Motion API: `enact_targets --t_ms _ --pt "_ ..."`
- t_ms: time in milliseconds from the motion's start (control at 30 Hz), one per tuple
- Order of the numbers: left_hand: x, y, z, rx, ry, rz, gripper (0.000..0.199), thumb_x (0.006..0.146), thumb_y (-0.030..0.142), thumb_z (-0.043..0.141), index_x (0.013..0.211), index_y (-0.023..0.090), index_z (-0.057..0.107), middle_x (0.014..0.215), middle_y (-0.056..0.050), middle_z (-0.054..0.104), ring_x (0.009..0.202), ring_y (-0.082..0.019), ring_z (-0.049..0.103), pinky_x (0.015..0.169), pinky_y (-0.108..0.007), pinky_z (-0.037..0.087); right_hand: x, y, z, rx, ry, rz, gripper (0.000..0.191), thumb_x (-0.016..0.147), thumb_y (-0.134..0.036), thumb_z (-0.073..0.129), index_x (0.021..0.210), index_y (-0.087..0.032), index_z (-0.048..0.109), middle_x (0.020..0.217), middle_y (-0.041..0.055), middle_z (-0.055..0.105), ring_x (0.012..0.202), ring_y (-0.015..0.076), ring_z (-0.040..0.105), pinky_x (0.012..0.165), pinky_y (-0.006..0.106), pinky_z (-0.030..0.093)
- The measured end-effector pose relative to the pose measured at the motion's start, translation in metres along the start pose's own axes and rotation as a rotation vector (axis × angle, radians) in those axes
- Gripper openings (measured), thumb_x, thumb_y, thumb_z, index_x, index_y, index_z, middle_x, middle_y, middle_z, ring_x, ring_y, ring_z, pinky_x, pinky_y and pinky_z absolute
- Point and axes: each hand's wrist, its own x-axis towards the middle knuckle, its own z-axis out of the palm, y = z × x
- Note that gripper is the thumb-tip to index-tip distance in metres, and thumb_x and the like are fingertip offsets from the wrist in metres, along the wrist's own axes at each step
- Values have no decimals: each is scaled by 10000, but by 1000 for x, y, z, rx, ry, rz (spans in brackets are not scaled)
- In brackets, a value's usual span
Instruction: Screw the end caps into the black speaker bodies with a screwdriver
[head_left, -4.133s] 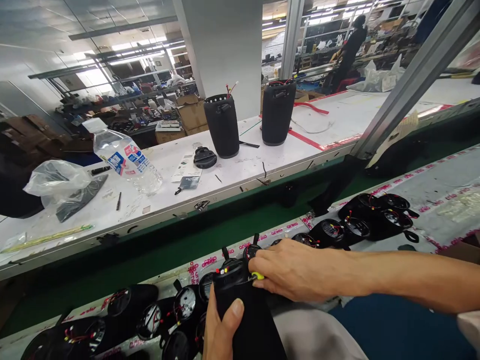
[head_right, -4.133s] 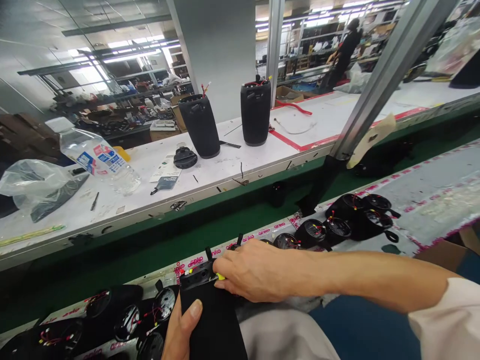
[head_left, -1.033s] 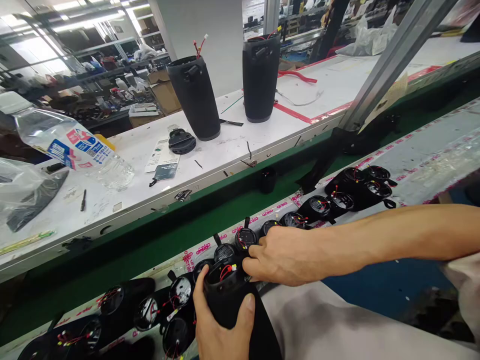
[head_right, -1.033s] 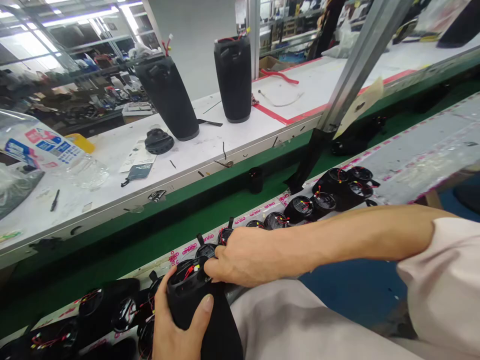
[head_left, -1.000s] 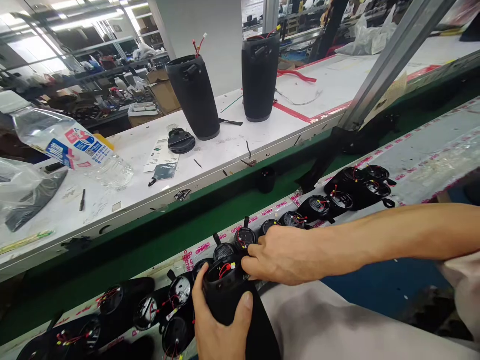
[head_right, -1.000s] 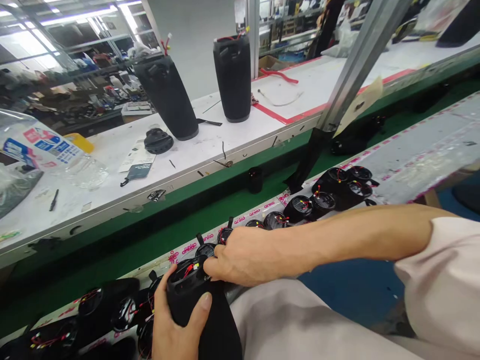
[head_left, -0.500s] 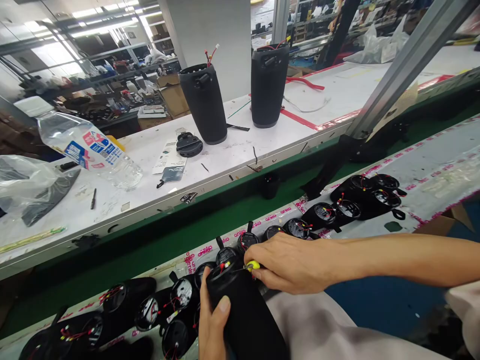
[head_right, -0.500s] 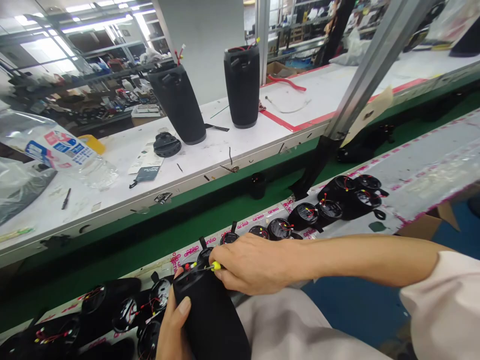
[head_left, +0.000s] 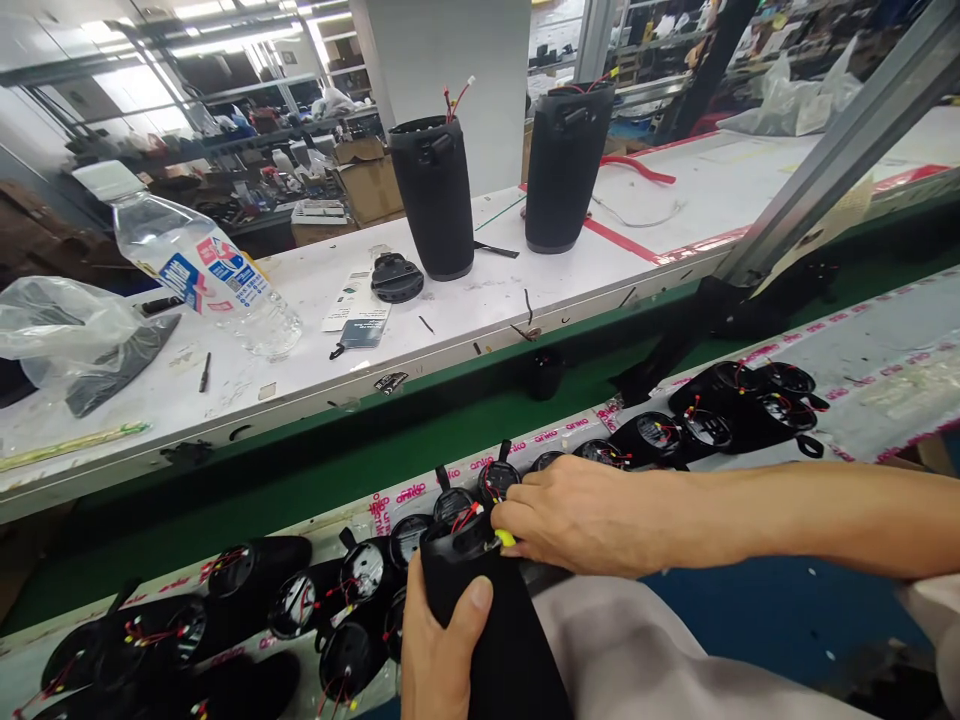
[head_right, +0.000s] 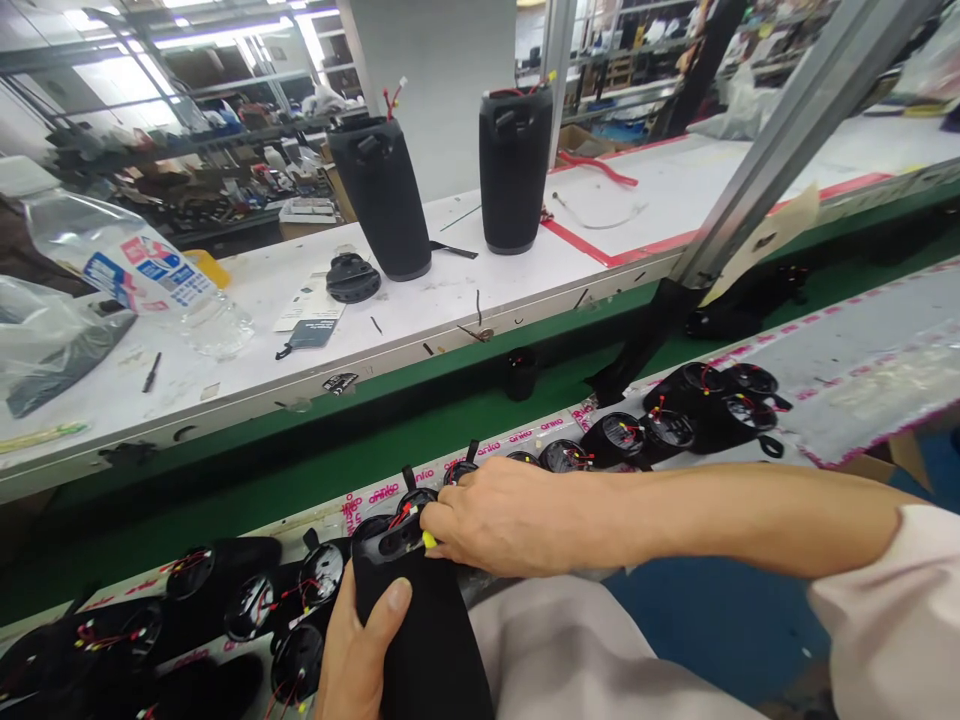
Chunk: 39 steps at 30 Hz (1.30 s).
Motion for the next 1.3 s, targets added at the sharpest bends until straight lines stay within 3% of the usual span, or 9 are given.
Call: enact_targets --t_ms 167,367,567,767,933,1067,1200,1300 --pt "2 -2 -5 163 58 89 894 773 665 860 1466 174 581 1342 -198 772 1276 -445 706 1170 -603 480 -1 1 -3 29 -25 -3 301 1223 -310 378 1051 -182 590 813 18 662 623 183 520 538 368 223" --pt "-1 4 -2 196 57 111 805 842 589 802 1515 222 557 1524 -186 679 1446 -428 600 1253 -608 380 0 0 -1 10 -23 9 272 1214 -323 432 1045 -181 591 828 22 655 641 174 532 545 359 199" --pt "-3 9 1 210 95 136 784 807 577 824 1466 210 612 1487 -185 702 1427 -447 605 1248 -603 380 1 -4 1 -47 -22 14 266 1211 -291 399 1030 -193 569 812 13 625 611 175 492 533 359 181" --pt "-8 19 4 222 72 150 840 780 553 811 1501 189 581 1477 -184 699 1433 -432 604 1252 -580 376 1 -3 1 -163 -24 -22 71 1137 -191 503 1116 -184 570 832 13 622 610 192 515 523 372 175" --pt "-9 16 7 246 105 196 851 778 549 801 1512 179 579 1520 -208 652 1484 -447 547 1296 -619 317 6 -6 -17 -150 -155 -40 115 1151 -195 486 1124 -158 591 811 21 621 609 187 529 515 358 219" --pt "-8 10 6 274 142 232 859 771 568 821 1511 202 585 1503 -201 657 1463 -457 562 1286 -650 338 12 -6 -25 -122 -217 -40 124 1142 -171 491 1125 -149 612 850 44 657 644 188 574 511 355 233" --pt "-2 4 0 241 130 221 811 773 561 850 1474 221 623 1491 -180 679 1466 -449 578 1292 -639 355 14 0 -13 -89 -189 -28 215 1192 -269 456 1110 -160 622 888 49 684 641 184 579 505 365 216" --pt "6 2 -3 81 109 166 819 752 638 860 1439 248 648 1458 -142 719 1454 -438 606 1293 -584 391 14 6 1 -44 -88 -49 266 1204 -338 469 1083 -164 629 859 37 679 667 187 595 526 357 229"
